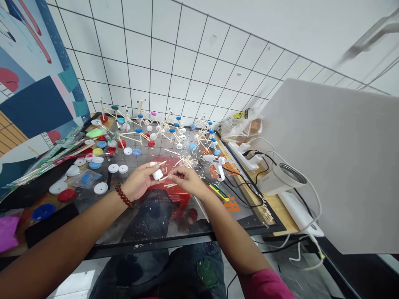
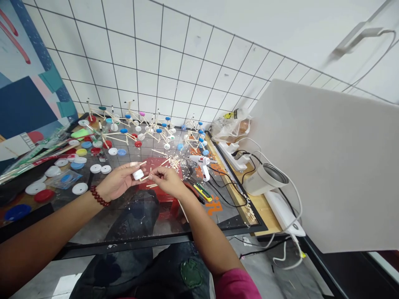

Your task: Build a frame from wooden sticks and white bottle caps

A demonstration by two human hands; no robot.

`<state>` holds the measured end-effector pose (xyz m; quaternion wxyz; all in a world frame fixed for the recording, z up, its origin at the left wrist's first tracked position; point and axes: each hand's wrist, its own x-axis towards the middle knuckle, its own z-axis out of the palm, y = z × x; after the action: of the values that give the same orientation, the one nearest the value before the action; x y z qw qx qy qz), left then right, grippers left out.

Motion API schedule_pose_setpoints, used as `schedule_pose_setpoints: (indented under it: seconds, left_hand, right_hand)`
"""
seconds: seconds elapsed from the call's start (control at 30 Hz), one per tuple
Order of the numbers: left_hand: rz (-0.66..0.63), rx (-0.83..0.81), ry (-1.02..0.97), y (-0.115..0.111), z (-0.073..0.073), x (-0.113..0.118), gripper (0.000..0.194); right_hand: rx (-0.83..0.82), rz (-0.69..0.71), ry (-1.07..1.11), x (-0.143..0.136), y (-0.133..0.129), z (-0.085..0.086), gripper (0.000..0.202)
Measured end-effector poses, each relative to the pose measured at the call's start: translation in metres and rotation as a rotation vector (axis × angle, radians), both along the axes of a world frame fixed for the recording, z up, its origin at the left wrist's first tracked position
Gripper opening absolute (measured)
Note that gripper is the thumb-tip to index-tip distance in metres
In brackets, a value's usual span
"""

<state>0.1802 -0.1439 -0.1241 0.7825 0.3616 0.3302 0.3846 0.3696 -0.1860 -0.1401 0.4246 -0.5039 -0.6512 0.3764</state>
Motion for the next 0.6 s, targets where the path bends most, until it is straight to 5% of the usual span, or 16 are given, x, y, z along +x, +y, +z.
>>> schedule_pose_setpoints:
  seconds: [0.3,0.6]
  left_hand:
    - [-0.183,0.029,0.044,0.001,0.000,-0.004,0.020]
    - [0.047,0.346,0.128,-0.006,-0.013,0.008,0.067]
  right_hand:
    - [-0.061,-0.075,0.386,0.005,0.006,0.007,0.036]
    - [-0.075,-0.104,0.469,0.000,0.006,0.004,0.037]
